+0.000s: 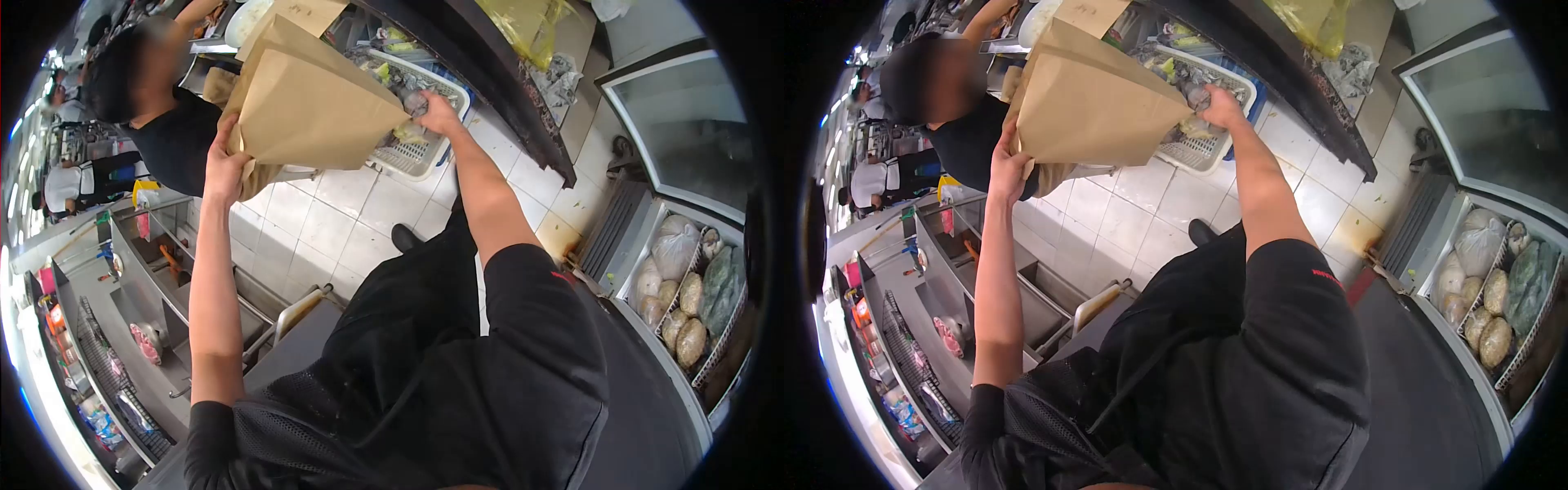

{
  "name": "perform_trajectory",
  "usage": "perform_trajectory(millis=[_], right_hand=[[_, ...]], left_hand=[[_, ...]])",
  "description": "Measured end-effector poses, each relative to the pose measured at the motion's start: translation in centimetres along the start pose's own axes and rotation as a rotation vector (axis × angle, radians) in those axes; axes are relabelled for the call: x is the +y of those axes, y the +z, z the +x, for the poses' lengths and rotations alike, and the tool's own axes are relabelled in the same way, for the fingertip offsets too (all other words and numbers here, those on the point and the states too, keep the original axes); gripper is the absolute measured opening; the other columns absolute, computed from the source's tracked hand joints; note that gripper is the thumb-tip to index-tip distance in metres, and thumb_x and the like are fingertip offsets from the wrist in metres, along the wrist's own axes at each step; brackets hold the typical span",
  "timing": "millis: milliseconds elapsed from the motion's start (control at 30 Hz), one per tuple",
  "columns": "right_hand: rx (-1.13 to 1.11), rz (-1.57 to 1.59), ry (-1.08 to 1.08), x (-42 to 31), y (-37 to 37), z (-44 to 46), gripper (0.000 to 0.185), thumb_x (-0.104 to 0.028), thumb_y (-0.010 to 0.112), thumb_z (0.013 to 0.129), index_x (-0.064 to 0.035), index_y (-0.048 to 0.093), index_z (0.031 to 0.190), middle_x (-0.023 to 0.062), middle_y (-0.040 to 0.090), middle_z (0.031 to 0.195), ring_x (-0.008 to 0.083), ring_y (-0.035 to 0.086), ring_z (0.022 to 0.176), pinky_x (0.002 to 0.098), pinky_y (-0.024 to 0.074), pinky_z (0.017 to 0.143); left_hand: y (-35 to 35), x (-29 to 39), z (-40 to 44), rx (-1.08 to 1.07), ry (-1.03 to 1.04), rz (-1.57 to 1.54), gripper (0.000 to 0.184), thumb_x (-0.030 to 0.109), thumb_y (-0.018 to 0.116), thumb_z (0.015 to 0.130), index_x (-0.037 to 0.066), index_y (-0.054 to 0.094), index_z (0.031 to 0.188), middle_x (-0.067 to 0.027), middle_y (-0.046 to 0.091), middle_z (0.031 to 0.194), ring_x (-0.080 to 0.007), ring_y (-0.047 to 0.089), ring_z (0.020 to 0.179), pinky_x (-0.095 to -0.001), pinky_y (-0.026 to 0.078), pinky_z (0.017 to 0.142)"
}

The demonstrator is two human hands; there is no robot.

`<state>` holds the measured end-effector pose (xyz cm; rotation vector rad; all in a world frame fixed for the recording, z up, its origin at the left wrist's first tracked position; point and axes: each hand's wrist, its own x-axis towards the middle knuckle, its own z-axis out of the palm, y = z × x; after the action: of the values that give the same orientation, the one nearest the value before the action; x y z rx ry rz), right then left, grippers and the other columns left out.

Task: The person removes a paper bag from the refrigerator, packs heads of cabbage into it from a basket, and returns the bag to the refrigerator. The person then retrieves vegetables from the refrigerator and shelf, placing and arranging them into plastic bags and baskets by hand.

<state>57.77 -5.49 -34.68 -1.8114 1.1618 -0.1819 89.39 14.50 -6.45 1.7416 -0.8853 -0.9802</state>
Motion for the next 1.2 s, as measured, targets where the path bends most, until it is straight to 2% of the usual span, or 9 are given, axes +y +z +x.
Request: perform_trajectory(millis=[233,433,500,567,600,667,900,1000,1200], right_hand=[[0.183,0.018,0.041,-2.6,-2.9,0.2,0.101,-0.022,0.087,0.063,-0.0108,0.034,0.148,0.0208,0.056,0.134,0.0406,0.053,0.124,0.0425,0.0447,0.104],[0.123,-0.524,-0.166,-6.6,-5.1,-2.4,0.091,-0.016,0.081,0.073,-0.0074,0.031,0.149,0.0208,0.050,0.136,0.0409,0.040,0.134,0.0543,0.0413,0.104],[-0.009,-0.613,-0.244,-5.3,-3.1,-2.1,0.074,-0.011,0.067,0.082,-0.0068,0.033,0.148,0.0227,0.046,0.139,0.0376,0.043,0.133,0.0517,0.0401,0.106],[-0.501,-0.464,-0.003,-6.5,-1.9,-3.3,0.061,-0.012,0.060,0.084,-0.0050,0.042,0.142,0.0233,0.044,0.139,0.0365,0.044,0.132,0.0503,0.0410,0.105],[-0.516,-0.469,-0.010,-5.4,0.3,-4.1,0.061,-0.012,0.060,0.084,-0.0050,0.042,0.142,0.0233,0.044,0.139,0.0365,0.044,0.132,0.0503,0.0410,0.105],[-0.058,-0.566,-0.089,-1.4,6.3,-5.5,0.063,-0.017,0.069,0.077,-0.0052,0.050,0.137,0.0220,0.045,0.139,0.0392,0.044,0.131,0.0509,0.0433,0.102],[-0.220,-0.527,-0.078,0.5,7.6,-3.0,0.081,-0.027,0.085,0.063,0.0015,0.054,0.133,0.0225,0.042,0.140,0.0453,0.035,0.136,0.0516,0.0411,0.107],[-0.256,-0.455,-0.110,-1.1,4.1,-4.2,0.085,-0.028,0.084,0.062,-0.0034,0.053,0.137,0.0212,0.043,0.141,0.0409,0.042,0.133,0.0486,0.0416,0.107],[-0.339,0.414,-0.170,-2.5,-2.9,-6.1,0.077,-0.019,0.082,0.069,-0.0043,0.050,0.137,0.0150,0.055,0.135,0.0278,0.055,0.125,0.0394,0.0485,0.101]], left_hand=[[0.0,-0.7,1.0,0.026,-0.035,-0.037,0.076,-0.019,0.055,0.076,-0.002,0.036,0.148,-0.0113,0.053,0.137,-0.0194,0.058,0.120,-0.0308,0.048,0.101],[0.1,-0.5,-0.2,0.095,-0.115,-0.118,0.078,-0.021,0.054,0.078,-0.003,0.031,0.150,-0.0187,0.054,0.137,-0.0219,0.062,0.116,-0.0314,0.052,0.096],[0.2,-0.6,-0.5,0.083,-0.105,-0.078,0.078,-0.020,0.056,0.079,-0.002,0.031,0.150,-0.0180,0.055,0.137,-0.0215,0.061,0.117,-0.0312,0.052,0.096],[1.0,-0.1,-0.6,0.122,-0.118,-0.085,0.078,-0.019,0.056,0.079,-0.001,0.032,0.151,-0.0162,0.055,0.137,-0.0208,0.061,0.117,-0.0306,0.052,0.096],[1.3,0.1,-0.6,0.129,-0.131,-0.071,0.078,-0.019,0.056,0.079,0.000,0.031,0.151,-0.0149,0.053,0.141,-0.0210,0.058,0.122,-0.0314,0.050,0.100],[1.4,0.2,-1.0,0.145,-0.160,-0.057,0.079,-0.019,0.056,0.080,0.002,0.031,0.152,-0.0137,0.050,0.144,-0.0211,0.056,0.126,-0.0321,0.048,0.104],[1.3,-0.3,-1.6,0.165,-0.110,0.072,0.076,-0.014,0.060,0.083,0.002,0.033,0.151,-0.0123,0.051,0.143,-0.0194,0.054,0.127,-0.0310,0.043,0.107],[1.4,0.2,-1.1,0.199,-0.119,0.048,0.073,-0.013,0.060,0.084,0.001,0.034,0.151,-0.0128,0.053,0.140,-0.0197,0.055,0.125,-0.0307,0.043,0.106],[0.1,-1.5,0.5,0.195,-0.125,-0.060,0.078,-0.002,0.072,0.082,0.000,0.034,0.151,-0.0125,0.054,0.140,-0.0173,0.057,0.120,-0.0300,0.046,0.102]])
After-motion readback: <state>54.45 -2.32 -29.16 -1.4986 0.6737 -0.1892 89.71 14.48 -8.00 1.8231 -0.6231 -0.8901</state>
